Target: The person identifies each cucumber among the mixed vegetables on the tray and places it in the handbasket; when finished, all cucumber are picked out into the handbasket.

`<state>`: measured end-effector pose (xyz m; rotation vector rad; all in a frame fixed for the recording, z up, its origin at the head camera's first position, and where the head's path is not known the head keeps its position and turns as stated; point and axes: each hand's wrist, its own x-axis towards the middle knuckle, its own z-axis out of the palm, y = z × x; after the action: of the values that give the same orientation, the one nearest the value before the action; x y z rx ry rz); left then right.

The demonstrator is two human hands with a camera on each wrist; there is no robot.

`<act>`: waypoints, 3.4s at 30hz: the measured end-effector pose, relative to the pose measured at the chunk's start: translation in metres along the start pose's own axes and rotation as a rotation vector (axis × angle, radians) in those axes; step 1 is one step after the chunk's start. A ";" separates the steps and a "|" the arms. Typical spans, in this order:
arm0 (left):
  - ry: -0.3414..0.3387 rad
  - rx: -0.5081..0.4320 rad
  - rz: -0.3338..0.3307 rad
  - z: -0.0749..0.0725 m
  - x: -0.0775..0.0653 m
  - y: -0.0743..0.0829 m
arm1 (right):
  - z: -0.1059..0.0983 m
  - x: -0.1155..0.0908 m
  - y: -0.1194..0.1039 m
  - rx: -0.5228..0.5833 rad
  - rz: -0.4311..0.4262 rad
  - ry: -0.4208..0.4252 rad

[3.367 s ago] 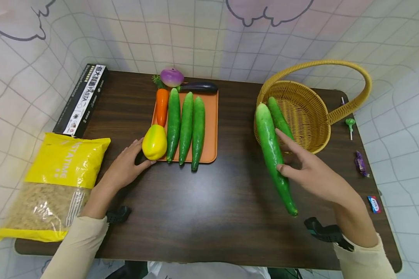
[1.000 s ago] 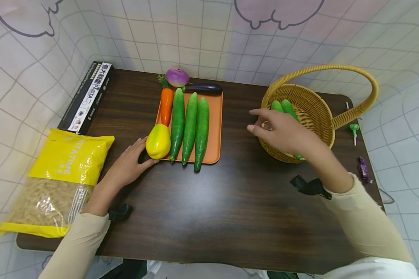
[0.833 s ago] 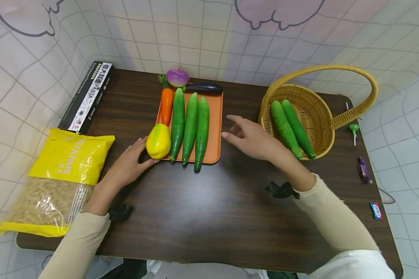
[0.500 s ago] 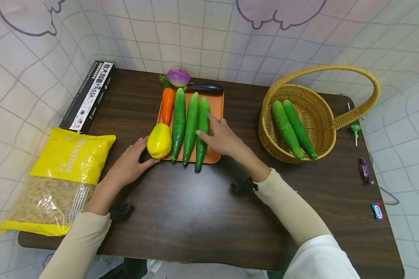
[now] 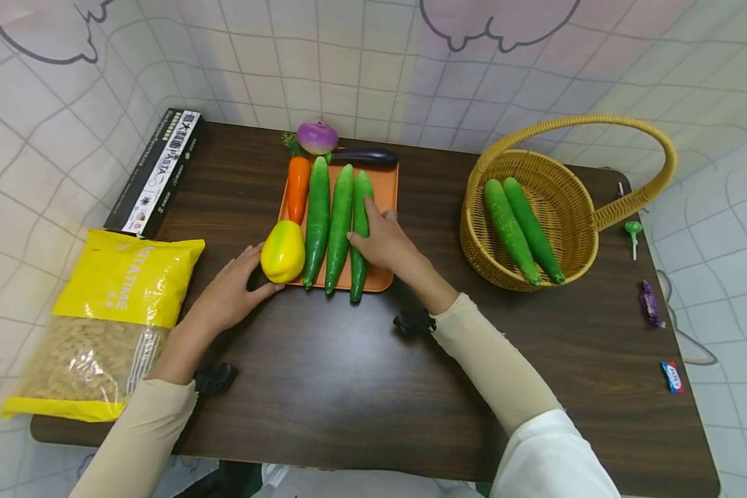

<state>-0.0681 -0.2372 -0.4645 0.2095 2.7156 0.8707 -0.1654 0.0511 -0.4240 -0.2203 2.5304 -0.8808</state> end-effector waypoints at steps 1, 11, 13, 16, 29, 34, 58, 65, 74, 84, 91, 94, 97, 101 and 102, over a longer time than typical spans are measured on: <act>-0.001 0.000 0.000 0.000 0.000 0.000 | -0.001 0.000 -0.001 -0.006 0.005 0.001; -0.001 0.001 -0.007 0.000 0.000 0.000 | -0.010 0.000 0.000 -0.006 0.028 0.003; -0.001 0.003 -0.007 0.000 0.000 -0.001 | -0.011 0.001 0.002 0.007 0.024 0.005; -0.001 0.007 -0.008 0.000 0.000 -0.001 | -0.013 0.001 0.006 0.027 0.007 0.005; -0.002 0.001 -0.005 0.000 0.000 0.002 | -0.027 -0.021 0.021 0.114 -0.068 -0.009; 0.000 0.014 0.001 0.002 0.001 0.002 | -0.032 -0.038 0.028 0.117 -0.115 0.002; -0.013 0.015 -0.012 0.000 0.000 0.001 | -0.112 -0.206 0.077 0.017 -0.167 0.036; -0.013 0.021 -0.014 0.000 0.000 0.001 | -0.173 -0.203 0.102 -0.144 -0.119 0.108; -0.007 0.013 -0.006 0.002 0.001 0.001 | -0.228 -0.161 0.128 -0.312 -0.030 -0.006; -0.005 0.008 -0.006 0.001 0.000 -0.001 | -0.241 -0.107 0.143 -0.438 0.101 -0.216; -0.003 0.003 -0.003 0.002 0.000 -0.002 | -0.239 -0.082 0.147 -0.428 0.126 -0.279; -0.001 0.003 -0.004 0.001 0.000 -0.001 | -0.239 -0.075 0.150 -0.467 0.115 -0.277; -0.004 0.005 -0.006 0.001 0.000 0.000 | -0.239 -0.071 0.154 -0.486 0.111 -0.271; -0.007 0.012 -0.014 -0.001 0.001 0.001 | -0.240 -0.072 0.159 -0.485 0.109 -0.245; -0.008 0.015 -0.017 -0.001 0.001 0.001 | -0.240 -0.073 0.159 -0.483 0.107 -0.233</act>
<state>-0.0690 -0.2368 -0.4633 0.1929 2.7133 0.8429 -0.2125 0.3287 -0.3293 -0.3121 2.4651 -0.1772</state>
